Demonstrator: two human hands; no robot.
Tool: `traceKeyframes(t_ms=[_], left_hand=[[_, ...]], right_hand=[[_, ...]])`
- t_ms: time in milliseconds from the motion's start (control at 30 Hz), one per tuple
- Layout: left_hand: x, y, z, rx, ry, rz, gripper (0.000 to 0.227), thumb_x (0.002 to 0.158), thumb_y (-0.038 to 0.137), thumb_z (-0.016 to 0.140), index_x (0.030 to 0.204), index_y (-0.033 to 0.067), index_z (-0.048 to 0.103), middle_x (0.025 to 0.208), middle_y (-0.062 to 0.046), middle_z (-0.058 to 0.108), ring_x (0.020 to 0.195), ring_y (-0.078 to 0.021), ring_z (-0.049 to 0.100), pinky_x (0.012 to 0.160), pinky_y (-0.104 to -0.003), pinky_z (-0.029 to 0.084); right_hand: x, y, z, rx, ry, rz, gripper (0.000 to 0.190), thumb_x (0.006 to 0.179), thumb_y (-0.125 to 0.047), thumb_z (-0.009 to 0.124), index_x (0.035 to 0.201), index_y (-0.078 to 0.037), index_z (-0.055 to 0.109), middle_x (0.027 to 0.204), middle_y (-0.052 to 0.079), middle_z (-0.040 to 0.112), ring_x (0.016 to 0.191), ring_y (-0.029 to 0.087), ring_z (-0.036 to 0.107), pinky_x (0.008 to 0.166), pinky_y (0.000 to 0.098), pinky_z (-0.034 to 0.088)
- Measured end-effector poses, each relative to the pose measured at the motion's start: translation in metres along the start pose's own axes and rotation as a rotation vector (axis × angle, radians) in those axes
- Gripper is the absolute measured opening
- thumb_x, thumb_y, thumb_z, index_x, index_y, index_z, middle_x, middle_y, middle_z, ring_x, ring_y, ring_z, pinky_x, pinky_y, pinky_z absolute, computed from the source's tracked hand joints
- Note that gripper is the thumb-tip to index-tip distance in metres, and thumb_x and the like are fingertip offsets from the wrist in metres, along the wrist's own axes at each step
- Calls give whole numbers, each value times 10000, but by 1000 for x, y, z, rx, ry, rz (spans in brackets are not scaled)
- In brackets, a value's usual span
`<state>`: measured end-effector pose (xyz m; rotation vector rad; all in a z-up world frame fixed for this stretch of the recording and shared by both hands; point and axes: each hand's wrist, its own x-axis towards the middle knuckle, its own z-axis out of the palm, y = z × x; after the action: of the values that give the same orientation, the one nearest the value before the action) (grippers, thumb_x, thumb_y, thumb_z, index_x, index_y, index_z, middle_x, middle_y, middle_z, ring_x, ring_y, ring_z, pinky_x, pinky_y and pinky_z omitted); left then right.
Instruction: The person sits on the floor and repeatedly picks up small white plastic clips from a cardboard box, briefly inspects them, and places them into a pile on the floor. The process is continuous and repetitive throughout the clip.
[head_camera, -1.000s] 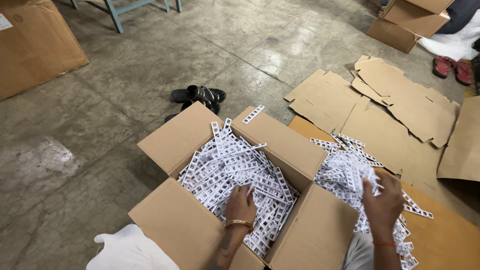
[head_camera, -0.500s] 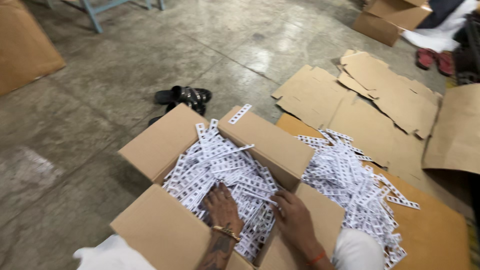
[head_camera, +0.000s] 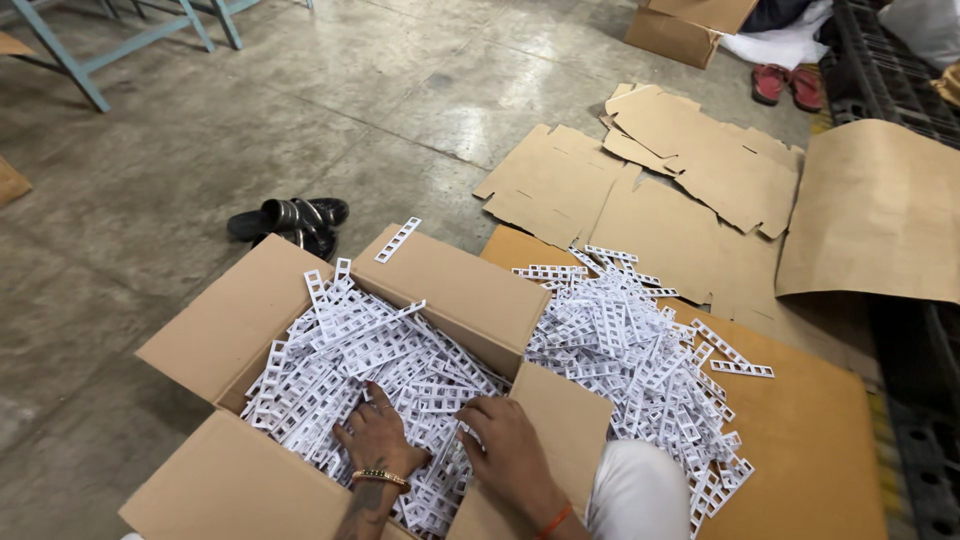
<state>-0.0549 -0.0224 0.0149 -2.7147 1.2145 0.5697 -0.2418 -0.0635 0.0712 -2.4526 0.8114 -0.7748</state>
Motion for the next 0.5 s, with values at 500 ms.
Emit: traceKeyframes(t_ms=[500], left_hand=[[18, 5, 29, -45, 18, 27, 1267, 621, 331, 929, 1574, 46, 144, 1363, -157, 546, 1324, -295, 506, 1128, -472, 377]], right_hand=[[-6, 6, -4, 21, -16, -26, 220, 801, -92, 735, 1019, -67, 724, 1034, 110, 686, 1013, 336, 602, 935, 450, 464]])
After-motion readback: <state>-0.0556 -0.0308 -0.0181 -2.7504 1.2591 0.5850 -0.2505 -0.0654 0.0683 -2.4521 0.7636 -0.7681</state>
